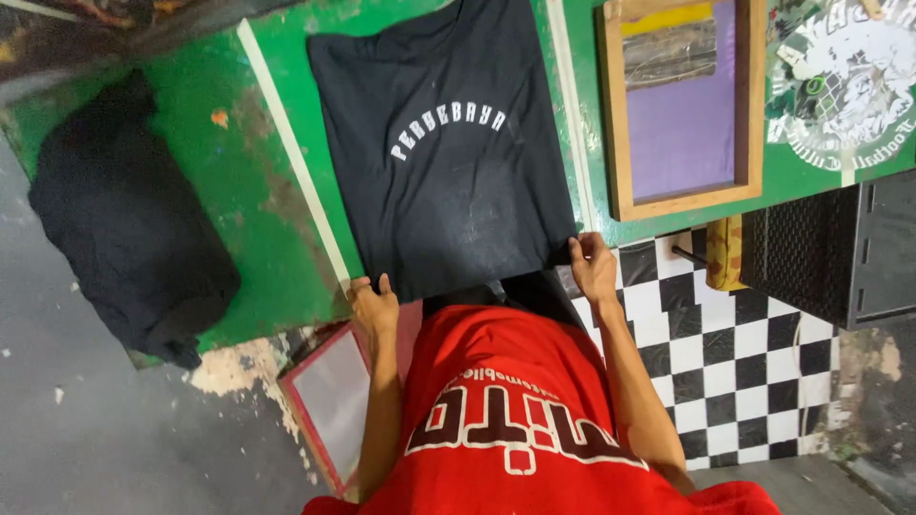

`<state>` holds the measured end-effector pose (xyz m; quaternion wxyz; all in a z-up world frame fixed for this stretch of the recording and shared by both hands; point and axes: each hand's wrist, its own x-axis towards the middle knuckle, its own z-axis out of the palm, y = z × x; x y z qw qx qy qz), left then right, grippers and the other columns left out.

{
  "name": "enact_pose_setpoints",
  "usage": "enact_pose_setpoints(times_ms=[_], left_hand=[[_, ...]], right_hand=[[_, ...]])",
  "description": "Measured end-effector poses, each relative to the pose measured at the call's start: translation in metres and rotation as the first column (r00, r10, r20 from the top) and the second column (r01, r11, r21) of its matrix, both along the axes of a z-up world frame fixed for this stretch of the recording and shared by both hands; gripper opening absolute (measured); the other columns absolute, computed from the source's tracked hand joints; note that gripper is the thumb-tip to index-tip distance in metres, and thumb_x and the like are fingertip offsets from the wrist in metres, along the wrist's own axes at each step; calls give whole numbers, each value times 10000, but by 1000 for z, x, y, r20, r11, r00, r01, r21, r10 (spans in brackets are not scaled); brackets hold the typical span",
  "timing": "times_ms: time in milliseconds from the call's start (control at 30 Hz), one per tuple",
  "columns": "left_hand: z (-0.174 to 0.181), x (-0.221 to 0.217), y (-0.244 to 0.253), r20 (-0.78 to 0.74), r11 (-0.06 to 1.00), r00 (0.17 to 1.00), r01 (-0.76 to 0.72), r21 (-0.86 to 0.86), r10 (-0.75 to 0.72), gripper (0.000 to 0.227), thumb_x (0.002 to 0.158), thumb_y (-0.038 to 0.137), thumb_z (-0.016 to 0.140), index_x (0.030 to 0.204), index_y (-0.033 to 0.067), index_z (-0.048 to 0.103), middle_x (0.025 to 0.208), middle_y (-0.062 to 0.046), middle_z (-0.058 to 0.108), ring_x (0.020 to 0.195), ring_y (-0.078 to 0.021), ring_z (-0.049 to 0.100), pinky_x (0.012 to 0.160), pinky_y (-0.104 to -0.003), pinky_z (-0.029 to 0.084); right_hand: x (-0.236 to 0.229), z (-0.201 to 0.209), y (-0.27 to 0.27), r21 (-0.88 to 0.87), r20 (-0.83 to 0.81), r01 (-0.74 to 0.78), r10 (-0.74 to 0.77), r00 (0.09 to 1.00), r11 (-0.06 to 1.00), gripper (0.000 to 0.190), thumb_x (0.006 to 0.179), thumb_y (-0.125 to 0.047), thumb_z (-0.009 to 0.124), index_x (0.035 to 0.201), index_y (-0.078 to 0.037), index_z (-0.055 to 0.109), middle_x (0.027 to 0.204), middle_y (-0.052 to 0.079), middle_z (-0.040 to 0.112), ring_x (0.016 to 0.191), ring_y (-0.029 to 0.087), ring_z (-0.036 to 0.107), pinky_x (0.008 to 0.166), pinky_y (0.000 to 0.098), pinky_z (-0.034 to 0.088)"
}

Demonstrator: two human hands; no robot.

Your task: The person unfolds a black t-shirt and lays it flat on a green workbench. They then position a wooden screen printing frame over the shirt and use a squeegee to apply purple ink, repeatedly moving the squeegee back and forth to transfer the design onto the fabric.

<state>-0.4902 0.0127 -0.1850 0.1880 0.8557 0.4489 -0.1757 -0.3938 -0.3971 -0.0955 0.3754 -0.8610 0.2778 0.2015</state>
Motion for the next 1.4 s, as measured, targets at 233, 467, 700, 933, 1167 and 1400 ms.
enact_pose_setpoints(times_ms=[233,467,700,933,1167,1400], left_hand=[[22,-6,-17,230,989,961,-143,-48,150,150,982,319,643,1017,175,666,919,-127,707,957,-399,709,836,-494,545],[-3,-31,-8,236,988,960,-131,-81,147,214,953,363,633,1099,209,657,1062,-84,663,1038,-375,663,872,-466,519],[46,67,-32,374,976,914,87,198,-157,253,916,274,651,1165,236,625,1078,-63,595,1030,-355,634,827,-538,541],[64,284,-36,538,966,805,180,184,-252,205,978,446,583,1002,262,671,896,-47,709,919,-334,721,772,-524,571],[-5,413,-26,234,850,824,461,255,-516,648,812,401,707,1302,6,550,860,-153,744,698,-362,721,637,-470,571],[44,449,25,83,862,859,507,-15,-504,175,889,222,722,875,52,763,795,-115,740,627,-259,695,610,-434,549]], right_hand=[[-2,-15,-16,122,-33,3,1,999,992,160,992,-301,668,1022,-143,667,857,122,718,876,317,705,834,464,516],[-1,-4,-31,29,-182,-274,274,944,961,301,988,-351,640,1194,-156,541,932,205,754,1008,407,709,906,536,520],[45,-29,-28,-225,-474,-640,491,731,735,526,913,-587,620,1166,-126,638,1010,198,758,1035,432,721,865,558,584],[229,-33,72,-367,143,-572,653,744,733,356,960,-478,654,895,-138,741,774,211,671,849,460,703,725,566,593],[351,-61,153,-366,282,-355,466,838,860,532,903,-412,752,1265,-112,502,977,176,730,800,398,721,674,480,565],[392,-87,132,-388,260,-453,567,781,802,292,762,-268,713,1034,-165,692,931,130,703,810,359,676,722,442,545]])
